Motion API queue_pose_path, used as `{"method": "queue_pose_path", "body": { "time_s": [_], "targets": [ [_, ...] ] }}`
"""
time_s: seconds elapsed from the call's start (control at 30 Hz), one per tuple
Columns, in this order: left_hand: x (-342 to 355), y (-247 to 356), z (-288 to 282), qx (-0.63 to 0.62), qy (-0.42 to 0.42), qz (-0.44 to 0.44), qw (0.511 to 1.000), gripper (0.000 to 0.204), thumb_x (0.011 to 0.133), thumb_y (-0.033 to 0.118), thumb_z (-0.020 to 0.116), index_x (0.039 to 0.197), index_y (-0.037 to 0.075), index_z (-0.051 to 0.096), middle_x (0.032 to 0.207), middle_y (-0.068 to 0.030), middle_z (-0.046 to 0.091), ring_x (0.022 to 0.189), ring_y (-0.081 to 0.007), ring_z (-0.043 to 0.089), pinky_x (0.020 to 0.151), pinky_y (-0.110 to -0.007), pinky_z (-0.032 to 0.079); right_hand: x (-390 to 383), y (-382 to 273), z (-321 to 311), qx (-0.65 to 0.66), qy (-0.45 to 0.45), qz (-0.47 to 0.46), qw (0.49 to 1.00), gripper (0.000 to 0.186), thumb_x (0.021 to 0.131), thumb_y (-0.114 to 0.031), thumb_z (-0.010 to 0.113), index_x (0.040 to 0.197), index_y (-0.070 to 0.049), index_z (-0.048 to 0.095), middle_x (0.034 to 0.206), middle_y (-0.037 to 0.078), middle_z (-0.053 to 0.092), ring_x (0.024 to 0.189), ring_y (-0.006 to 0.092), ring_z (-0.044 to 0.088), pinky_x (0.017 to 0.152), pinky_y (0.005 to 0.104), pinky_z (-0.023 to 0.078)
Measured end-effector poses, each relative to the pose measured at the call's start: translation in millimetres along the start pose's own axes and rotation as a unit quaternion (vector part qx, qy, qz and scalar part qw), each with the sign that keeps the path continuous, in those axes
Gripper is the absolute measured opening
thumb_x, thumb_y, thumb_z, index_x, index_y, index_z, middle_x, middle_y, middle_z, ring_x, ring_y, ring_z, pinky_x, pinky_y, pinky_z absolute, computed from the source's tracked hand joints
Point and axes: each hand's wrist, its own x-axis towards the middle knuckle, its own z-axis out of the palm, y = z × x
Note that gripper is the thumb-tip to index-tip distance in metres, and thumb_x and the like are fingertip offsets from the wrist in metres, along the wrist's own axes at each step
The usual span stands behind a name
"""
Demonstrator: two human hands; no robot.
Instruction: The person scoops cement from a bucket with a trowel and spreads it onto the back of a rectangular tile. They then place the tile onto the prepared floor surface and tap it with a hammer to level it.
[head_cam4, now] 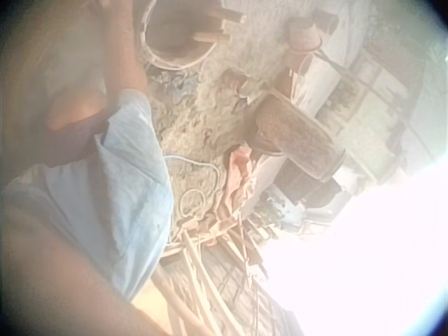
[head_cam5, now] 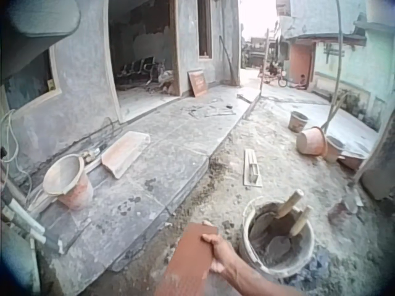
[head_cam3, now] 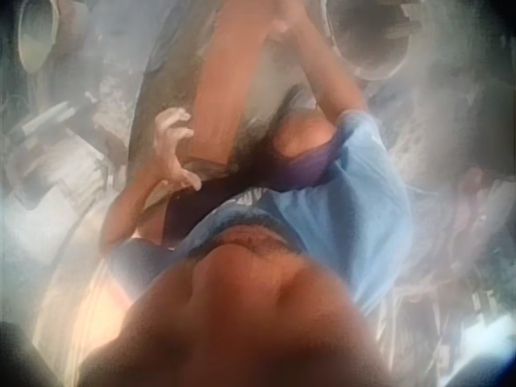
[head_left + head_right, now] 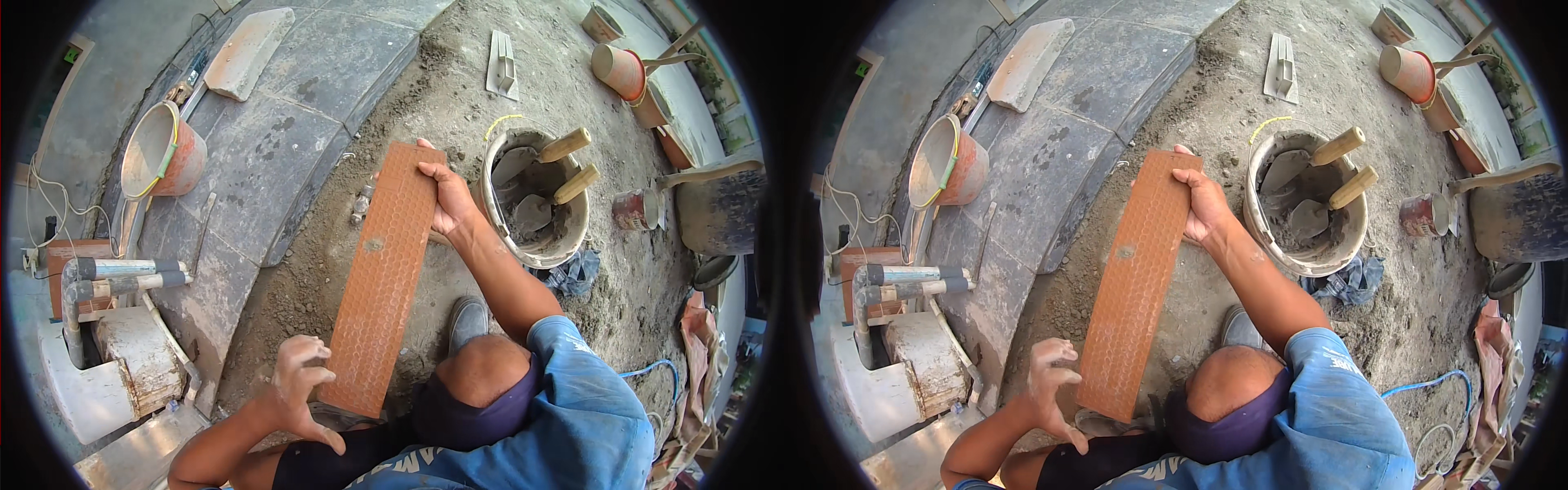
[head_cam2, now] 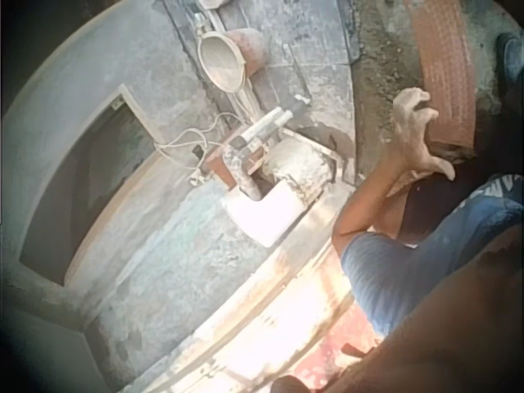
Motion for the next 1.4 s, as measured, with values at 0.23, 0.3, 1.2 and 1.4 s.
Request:
{"method": "queue_pose_path", "body": {
  "time_s": [0.23,0.3,1.2,1.4],
  "targets": [
    [19,-118,40,-0.618,0.018,-0.379,0.688,0.095,0.082,0.079,0.042,0.137,0.001,0.038,0.131,-0.0139,0.051,0.119,-0.0241,0.051,0.104,-0.041,0.037,19,-7,14,-0.057,-0.117,-0.052,0.99,0.072,0.085,-0.014,0.058,0.146,-0.023,0.02,0.138,0.023,0.038,0.118,0.0503,0.051,0.095,0.0595,0.049],
    [41,-135,59,-0.669,0.006,-0.35,0.656,0.101,0.08,0.081,0.041,0.141,0.0,0.034,0.135,-0.0158,0.05,0.123,-0.0251,0.05,0.105,-0.041,0.038,22,-10,20,-0.085,-0.129,-0.029,0.988,0.069,0.085,-0.014,0.059,0.145,-0.021,0.024,0.135,0.023,0.043,0.117,0.0501,0.052,0.093,0.0583,0.051],
    [73,-126,66,-0.706,0.407,0.073,0.575,0.108,0.066,0.075,0.067,0.148,0.015,0.032,0.156,-0.0168,0.022,0.145,-0.0396,0.013,0.116,-0.061,0.008,-7,20,14,-0.876,-0.198,-0.101,0.428,0.106,0.052,-0.021,0.087,0.143,-0.005,0.034,0.133,0.017,0.046,0.127,0.0374,0.043,0.11,0.0484,0.032],
    [68,-119,42,-0.859,0.119,-0.097,0.489,0.099,0.085,0.073,0.046,0.152,0.006,0.019,0.157,-0.0246,0.011,0.143,-0.0451,0.014,0.108,-0.069,0.02,29,-49,38,-0.864,-0.317,-0.276,0.277,0.095,0.056,-0.019,0.085,0.14,-0.018,0.041,0.131,0.007,0.048,0.127,0.0303,0.043,0.117,0.0512,0.022]
  ]
}}
